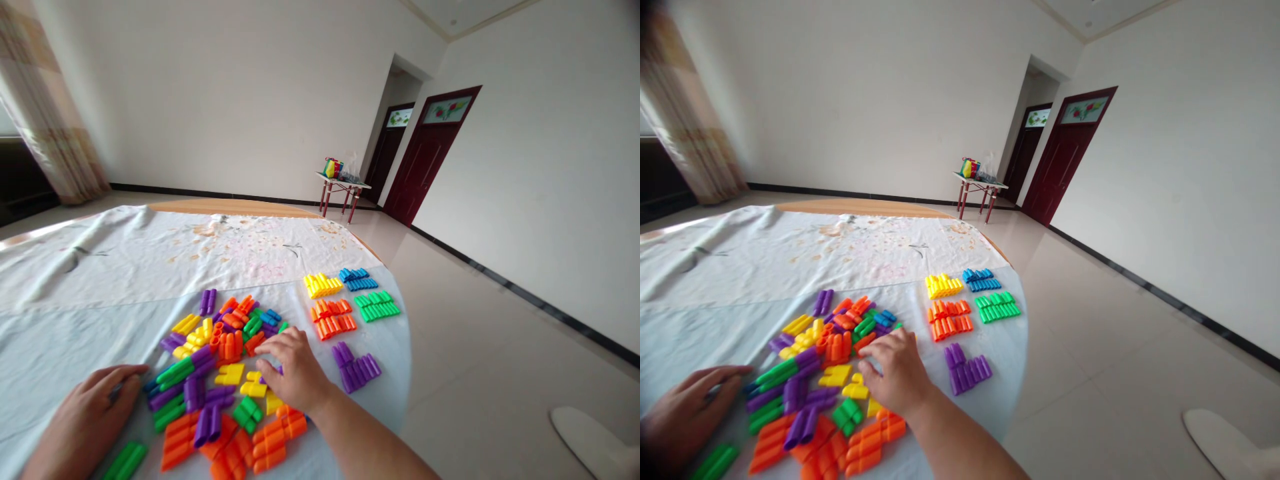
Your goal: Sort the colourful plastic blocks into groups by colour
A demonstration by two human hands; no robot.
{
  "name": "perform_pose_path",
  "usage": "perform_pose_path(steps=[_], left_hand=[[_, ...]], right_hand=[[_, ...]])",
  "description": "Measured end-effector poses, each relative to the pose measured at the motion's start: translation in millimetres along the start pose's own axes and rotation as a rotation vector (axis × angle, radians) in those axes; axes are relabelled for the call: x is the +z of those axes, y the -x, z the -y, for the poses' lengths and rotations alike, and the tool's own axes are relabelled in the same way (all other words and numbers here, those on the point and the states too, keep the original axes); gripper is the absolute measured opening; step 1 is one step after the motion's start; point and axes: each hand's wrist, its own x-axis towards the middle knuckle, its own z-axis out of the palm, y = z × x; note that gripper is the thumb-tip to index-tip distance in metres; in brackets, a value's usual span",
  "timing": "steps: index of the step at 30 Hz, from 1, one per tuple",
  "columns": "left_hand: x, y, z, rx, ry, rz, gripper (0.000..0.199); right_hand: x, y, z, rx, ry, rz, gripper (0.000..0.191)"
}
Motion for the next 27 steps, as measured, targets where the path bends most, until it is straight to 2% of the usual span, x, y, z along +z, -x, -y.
perform_pose_path(steps=[4, 8, 13, 18, 24, 27], left_hand=[[-18.7, 4.1, -27.4, -0.050, 0.077, 0.074, 0.042], [-27.4, 7.5, -40.8, -0.063, 0.084, 0.084, 0.039], [-28.1, 10.5, -42.4, -0.061, 0.080, 0.079, 0.038], [-26.6, 10.7, -42.5, -0.051, 0.090, 0.059, 0.037], [-28.6, 11.6, -44.6, -0.043, 0.089, 0.034, 0.038], [-29.2, 11.8, -45.5, -0.035, 0.087, 0.025, 0.038]], right_hand=[[6.0, 6.0, -7.3, 0.006, -0.003, 0.026, 0.018], [10.3, 10.5, -10.7, 0.011, -0.001, 0.067, 0.017], [11.4, 8.3, -12.2, -0.006, 0.000, 0.079, 0.017], [12.0, -11.6, -8.8, -0.031, 0.037, 0.065, 0.020], [28.0, -40.1, -0.8, -0.069, 0.041, 0.113, 0.034], [37.2, -45.3, 0.4, -0.029, 0.064, 0.143, 0.037]])
